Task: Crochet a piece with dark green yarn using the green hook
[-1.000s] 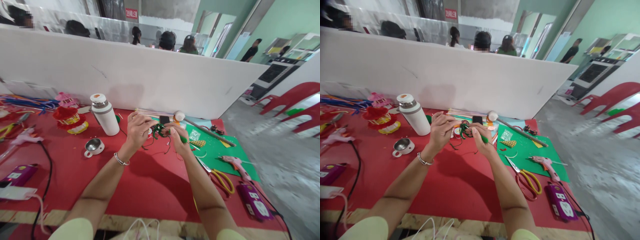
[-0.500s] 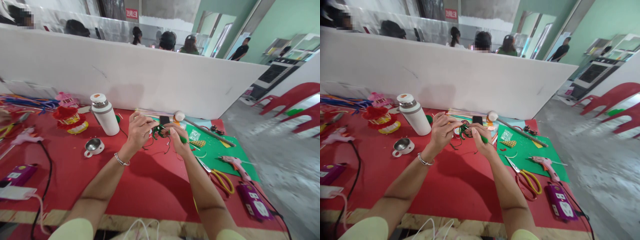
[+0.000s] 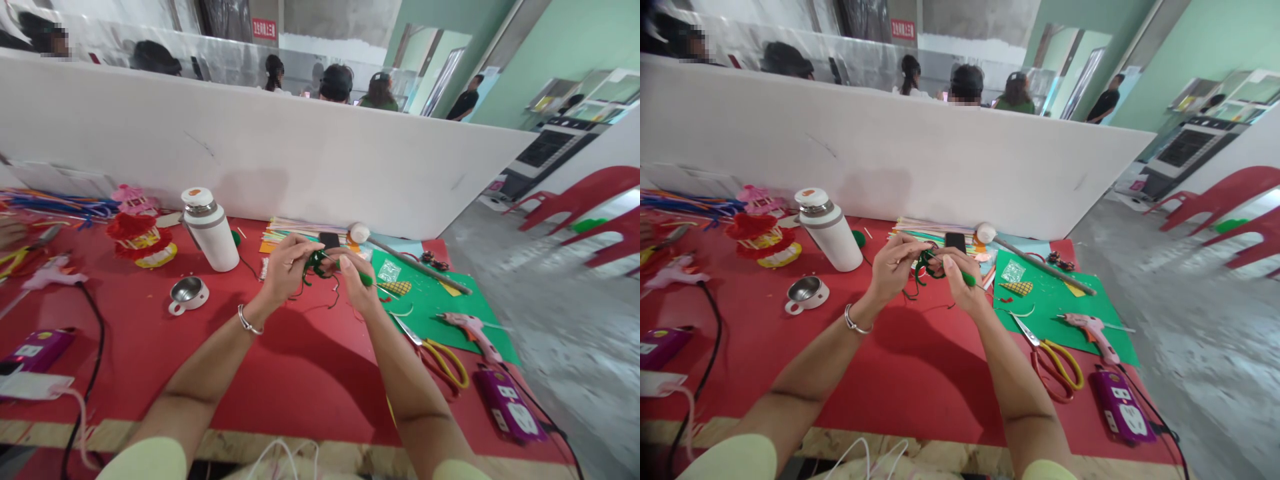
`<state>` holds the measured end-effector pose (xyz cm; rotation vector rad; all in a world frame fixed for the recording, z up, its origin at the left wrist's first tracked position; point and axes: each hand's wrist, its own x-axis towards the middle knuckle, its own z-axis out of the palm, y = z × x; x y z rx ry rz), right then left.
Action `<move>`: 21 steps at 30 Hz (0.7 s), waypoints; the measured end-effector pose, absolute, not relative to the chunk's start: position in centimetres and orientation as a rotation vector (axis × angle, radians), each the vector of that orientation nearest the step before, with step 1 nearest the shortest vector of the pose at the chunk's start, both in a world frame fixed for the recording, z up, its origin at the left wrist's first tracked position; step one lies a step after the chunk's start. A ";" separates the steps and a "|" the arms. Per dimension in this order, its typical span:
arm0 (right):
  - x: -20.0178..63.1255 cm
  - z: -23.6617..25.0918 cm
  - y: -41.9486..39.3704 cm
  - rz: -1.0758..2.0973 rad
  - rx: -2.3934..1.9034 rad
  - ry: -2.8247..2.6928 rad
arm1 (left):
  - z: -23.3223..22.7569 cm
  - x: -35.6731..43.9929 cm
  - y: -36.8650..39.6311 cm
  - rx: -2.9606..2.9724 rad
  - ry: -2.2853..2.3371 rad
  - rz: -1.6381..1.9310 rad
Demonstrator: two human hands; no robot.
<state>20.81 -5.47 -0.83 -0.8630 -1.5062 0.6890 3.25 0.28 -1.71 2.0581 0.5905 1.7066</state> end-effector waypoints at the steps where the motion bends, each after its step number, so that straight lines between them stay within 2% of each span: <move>1: 20.8 -0.9 -5.5 0.683 -0.870 -1.498 | -1.7 3.4 0.2 2.011 0.604 1.705; 9: 20.4 -0.8 -5.7 0.652 -0.872 -1.491 | -2.6 4.2 0.1 1.686 0.705 1.657; 21: 20.2 -1.0 -5.6 0.482 -0.870 -1.538 | -2.8 5.6 -0.5 1.071 0.545 1.501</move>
